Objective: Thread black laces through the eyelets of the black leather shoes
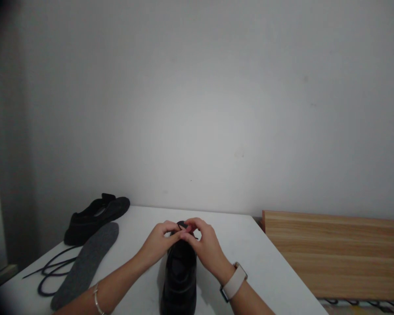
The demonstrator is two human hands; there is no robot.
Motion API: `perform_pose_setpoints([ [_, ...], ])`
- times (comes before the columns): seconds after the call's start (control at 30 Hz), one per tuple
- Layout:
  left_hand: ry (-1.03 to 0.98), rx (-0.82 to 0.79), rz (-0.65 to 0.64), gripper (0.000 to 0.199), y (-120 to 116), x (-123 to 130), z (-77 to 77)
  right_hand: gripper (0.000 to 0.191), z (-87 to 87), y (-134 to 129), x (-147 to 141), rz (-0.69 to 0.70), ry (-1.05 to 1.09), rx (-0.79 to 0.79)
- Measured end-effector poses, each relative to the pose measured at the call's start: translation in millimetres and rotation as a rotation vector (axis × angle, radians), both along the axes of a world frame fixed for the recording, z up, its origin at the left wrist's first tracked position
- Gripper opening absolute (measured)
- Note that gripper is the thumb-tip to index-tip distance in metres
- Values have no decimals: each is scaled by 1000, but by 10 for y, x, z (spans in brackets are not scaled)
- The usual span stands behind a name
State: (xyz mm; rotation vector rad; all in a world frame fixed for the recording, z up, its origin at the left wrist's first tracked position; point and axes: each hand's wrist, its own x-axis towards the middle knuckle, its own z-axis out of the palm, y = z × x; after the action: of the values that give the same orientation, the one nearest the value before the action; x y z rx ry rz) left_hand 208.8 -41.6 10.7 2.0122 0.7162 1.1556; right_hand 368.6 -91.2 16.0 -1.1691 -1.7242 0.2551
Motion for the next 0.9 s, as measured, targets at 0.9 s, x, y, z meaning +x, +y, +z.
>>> perform_pose_setpoints([
  [0.9,276,576,193,22,-145,57,32,19,-88,38,53,101,-40,-15],
])
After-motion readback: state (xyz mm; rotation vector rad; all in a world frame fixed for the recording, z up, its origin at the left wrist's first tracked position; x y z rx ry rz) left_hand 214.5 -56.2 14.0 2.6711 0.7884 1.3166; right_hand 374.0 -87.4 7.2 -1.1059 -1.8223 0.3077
